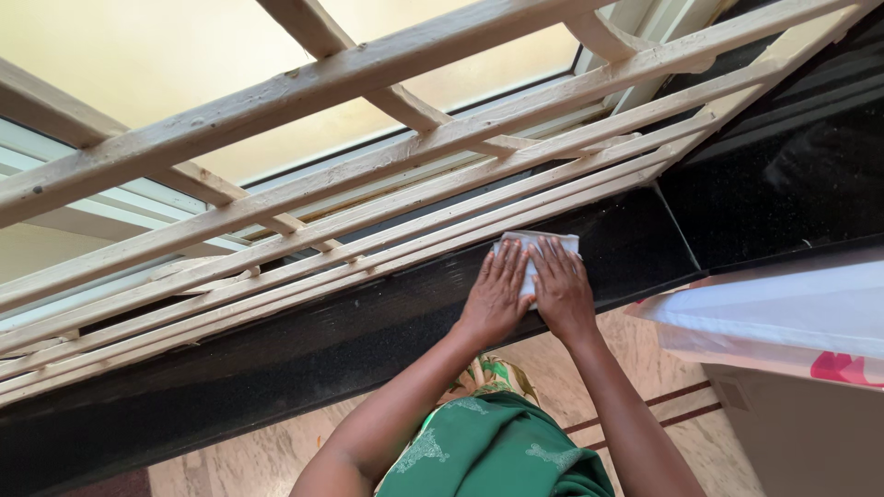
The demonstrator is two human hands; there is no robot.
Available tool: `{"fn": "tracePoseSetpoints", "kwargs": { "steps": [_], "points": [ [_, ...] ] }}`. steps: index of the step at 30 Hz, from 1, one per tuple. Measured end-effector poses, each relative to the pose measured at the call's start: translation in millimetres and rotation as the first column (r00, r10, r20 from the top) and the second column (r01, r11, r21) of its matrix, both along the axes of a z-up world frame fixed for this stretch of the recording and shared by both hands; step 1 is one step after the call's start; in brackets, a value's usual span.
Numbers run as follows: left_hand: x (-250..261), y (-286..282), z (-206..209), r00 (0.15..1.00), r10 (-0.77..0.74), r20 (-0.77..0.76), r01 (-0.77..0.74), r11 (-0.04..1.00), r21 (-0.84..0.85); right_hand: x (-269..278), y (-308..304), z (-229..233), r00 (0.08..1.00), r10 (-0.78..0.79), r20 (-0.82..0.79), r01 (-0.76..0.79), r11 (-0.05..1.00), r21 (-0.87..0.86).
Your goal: The person is cleaning a black granite window sill and a metal safety grill with a white cloth. They wipe the flat surface of the sill and then clean the individual bars and curves of the grill.
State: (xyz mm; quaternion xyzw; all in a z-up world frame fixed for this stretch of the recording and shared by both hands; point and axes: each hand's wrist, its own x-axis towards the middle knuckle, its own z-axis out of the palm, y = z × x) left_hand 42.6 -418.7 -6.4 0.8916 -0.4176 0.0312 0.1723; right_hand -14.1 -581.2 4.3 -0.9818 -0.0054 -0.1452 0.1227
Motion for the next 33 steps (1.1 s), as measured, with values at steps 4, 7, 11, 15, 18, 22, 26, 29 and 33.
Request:
{"fn": "tracePoseSetpoints", "kwargs": {
  "steps": [4,7,11,15,18,22,26,29,33],
  "points": [
    [-8,-3,8,0.999,-0.026,-0.042,0.028,0.999,0.03,-8,-5,4,1.0,0.0,0.01,0.0,1.0,0.028],
    [-4,-14,7,1.0,-0.023,-0.019,0.023,1.0,-0.019,-2,-15,4,1.0,0.011,0.007,-0.012,0.999,0.038],
    [11,-38,6,0.999,-0.04,-0.028,0.037,0.997,-0.072,12,-38,7,1.0,0.002,0.011,-0.002,1.0,0.025],
    [20,-62,7,0.992,-0.106,-0.067,0.097,0.988,-0.118,13,-60,7,0.999,-0.045,0.025,0.044,0.999,0.016],
    [22,-74,8,0.983,-0.171,-0.061,0.163,0.979,-0.12,1,-66,5,0.992,-0.119,0.036,0.119,0.993,0.006],
    [13,-74,8,0.972,-0.222,-0.074,0.215,0.971,-0.101,-12,-65,2,0.987,-0.154,0.043,0.154,0.988,-0.002],
    [18,-83,11,0.973,-0.211,-0.098,0.198,0.971,-0.133,-6,-77,1,0.99,-0.144,0.002,0.143,0.989,0.025],
    [31,-100,12,0.977,-0.208,-0.037,0.203,0.974,-0.104,10,-94,6,0.99,-0.138,-0.017,0.138,0.99,0.019],
    [43,-123,9,0.972,-0.231,-0.042,0.227,0.969,-0.094,26,-116,12,0.989,-0.143,-0.03,0.144,0.989,0.029]
  ]
}}
